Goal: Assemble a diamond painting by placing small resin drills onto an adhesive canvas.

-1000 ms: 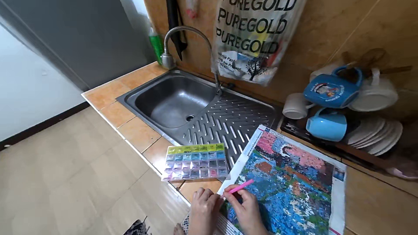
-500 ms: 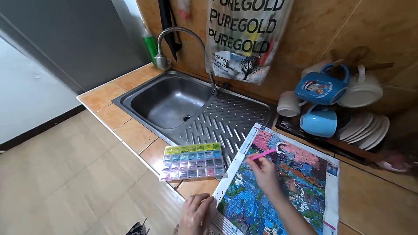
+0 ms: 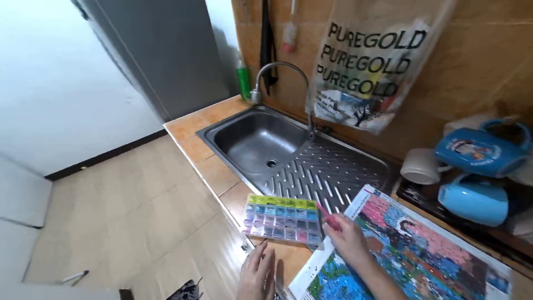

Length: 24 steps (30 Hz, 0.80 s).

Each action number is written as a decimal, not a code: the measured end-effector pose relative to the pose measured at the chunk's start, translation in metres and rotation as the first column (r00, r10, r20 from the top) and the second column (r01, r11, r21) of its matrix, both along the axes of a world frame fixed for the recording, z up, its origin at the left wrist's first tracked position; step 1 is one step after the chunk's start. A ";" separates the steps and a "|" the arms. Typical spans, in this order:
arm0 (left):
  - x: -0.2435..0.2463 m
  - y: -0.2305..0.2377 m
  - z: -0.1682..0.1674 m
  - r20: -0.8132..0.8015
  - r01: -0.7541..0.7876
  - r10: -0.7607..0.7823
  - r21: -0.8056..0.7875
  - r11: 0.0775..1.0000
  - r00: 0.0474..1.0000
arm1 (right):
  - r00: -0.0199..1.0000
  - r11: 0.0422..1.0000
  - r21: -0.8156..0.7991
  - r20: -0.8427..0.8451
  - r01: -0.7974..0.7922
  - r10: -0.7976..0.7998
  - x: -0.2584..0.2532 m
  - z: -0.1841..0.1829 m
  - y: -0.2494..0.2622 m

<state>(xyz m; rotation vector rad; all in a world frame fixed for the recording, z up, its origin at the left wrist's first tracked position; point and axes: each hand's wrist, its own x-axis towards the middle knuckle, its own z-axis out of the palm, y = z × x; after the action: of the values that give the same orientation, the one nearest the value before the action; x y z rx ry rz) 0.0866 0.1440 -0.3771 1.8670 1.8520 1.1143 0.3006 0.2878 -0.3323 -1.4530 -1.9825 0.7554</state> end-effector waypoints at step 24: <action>-0.010 0.030 -0.029 -0.275 -0.073 0.069 -0.007 0.997 0.959 | 0.913 0.964 -0.026 0.316 -0.265 0.260 -0.066 -0.001 0.027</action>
<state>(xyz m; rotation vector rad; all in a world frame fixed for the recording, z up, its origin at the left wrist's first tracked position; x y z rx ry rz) 0.0765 0.1744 -0.4056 2.0474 2.0834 0.8938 0.2349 0.3151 -0.3333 -1.3812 -2.4608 0.6415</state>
